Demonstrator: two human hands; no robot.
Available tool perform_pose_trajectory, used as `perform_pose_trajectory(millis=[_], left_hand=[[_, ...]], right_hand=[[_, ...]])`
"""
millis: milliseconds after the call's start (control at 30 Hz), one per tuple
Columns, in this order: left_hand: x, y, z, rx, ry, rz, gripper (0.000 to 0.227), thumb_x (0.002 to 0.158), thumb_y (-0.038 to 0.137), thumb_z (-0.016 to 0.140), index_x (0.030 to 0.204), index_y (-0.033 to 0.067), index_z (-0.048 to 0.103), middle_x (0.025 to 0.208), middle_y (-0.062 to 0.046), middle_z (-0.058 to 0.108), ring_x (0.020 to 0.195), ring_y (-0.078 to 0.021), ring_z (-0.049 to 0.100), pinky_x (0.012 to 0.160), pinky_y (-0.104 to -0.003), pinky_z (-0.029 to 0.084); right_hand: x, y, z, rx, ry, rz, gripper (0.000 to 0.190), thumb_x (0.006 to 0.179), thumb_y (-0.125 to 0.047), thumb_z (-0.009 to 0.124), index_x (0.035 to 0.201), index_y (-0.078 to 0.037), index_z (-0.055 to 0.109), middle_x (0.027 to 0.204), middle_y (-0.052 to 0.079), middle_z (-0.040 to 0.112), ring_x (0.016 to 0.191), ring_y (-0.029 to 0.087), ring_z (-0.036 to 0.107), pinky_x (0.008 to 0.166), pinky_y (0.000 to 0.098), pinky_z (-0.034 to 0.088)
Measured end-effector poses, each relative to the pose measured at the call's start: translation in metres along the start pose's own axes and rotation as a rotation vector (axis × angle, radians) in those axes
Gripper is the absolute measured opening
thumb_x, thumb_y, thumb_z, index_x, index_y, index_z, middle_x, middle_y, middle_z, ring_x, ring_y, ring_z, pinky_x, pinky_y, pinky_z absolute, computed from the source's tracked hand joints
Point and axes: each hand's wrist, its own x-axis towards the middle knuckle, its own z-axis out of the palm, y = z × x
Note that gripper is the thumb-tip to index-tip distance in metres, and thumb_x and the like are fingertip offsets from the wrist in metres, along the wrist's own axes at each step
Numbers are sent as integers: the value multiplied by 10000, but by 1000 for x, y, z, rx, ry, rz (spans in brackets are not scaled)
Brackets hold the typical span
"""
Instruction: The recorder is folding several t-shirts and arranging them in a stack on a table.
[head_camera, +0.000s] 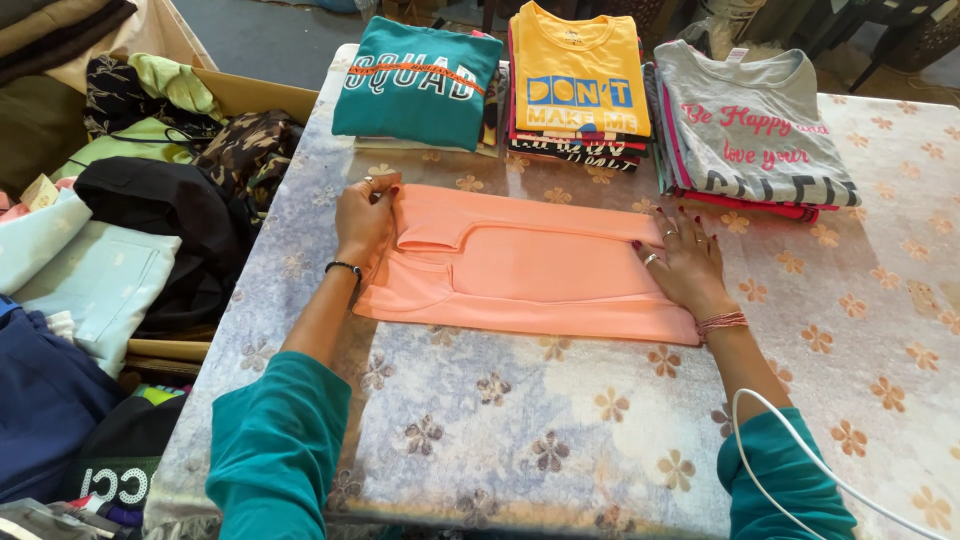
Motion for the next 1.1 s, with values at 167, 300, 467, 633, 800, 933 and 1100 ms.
perform_pose_trajectory(millis=[167, 300, 467, 633, 800, 933, 1100], left_hand=[[3, 2, -2, 60, 23, 41, 260, 944, 164, 689, 1168, 43, 739, 1068, -145, 735, 807, -232, 705, 735, -331, 544], [10, 1, -3, 369, 154, 471, 343, 999, 154, 670, 1324, 49, 703, 1372, -118, 645, 1235, -311, 635, 1092, -445, 467], [-11, 21, 44, 351, -235, 523, 611, 1048, 449, 585, 1465, 5, 545, 1525, -183, 507, 1426, -351, 464, 1204, -431, 344], [-29, 14, 52, 731, -393, 458, 900, 981, 682, 433, 1519, -37, 366, 1623, -206, 319, 1535, -363, 215, 1222, -533, 140], [-20, 6, 47, 662, -397, 256, 964, 965, 718, 413, 1563, -27, 283, 1647, -230, 221, 1531, -377, 146, 1200, -598, 46], [-66, 53, 76, 690, -193, 492, 894, 1001, 657, 481, 1546, -43, 370, 1632, -256, 314, 1536, -372, 250, 1195, -642, 104], [-191, 156, 121, 480, -417, 1135, 617, 922, 542, 592, 1282, 44, 643, 1442, -194, 559, 1329, -381, 524, 1106, -534, 393]], right_hand=[[0, -2, -2, 17, -7, 17, 792, 939, -593, 525, 1596, -189, 341, 1646, 184, 285, 1520, 398, 225, 1183, 602, 192], [-1, 0, 0, -1, -4, -1, 783, 951, -597, 510, 1604, -196, 348, 1648, 181, 301, 1509, 402, 253, 1198, 606, 198], [-2, -4, -1, 7, 16, 13, 790, 937, -617, 512, 1593, -205, 356, 1641, 158, 309, 1515, 406, 258, 1182, 619, 205], [1, -3, -3, 5, 24, 9, 784, 935, -608, 527, 1590, -208, 364, 1662, 135, 305, 1511, 406, 281, 1178, 644, 218], [25, 61, 39, 241, 165, -197, 571, 1094, -454, 457, 1527, -83, 492, 1617, 181, 448, 1513, 361, 350, 1237, 465, 264], [8, 83, 13, 983, 5, 71, 553, 1112, -464, 409, 1412, -35, 587, 1487, 109, 610, 1447, 283, 499, 1209, 344, 335], [2, 42, -26, 546, 232, 60, 392, 950, -259, 535, 1240, -77, 726, 1359, 110, 695, 1236, 250, 652, 1064, 378, 494]])
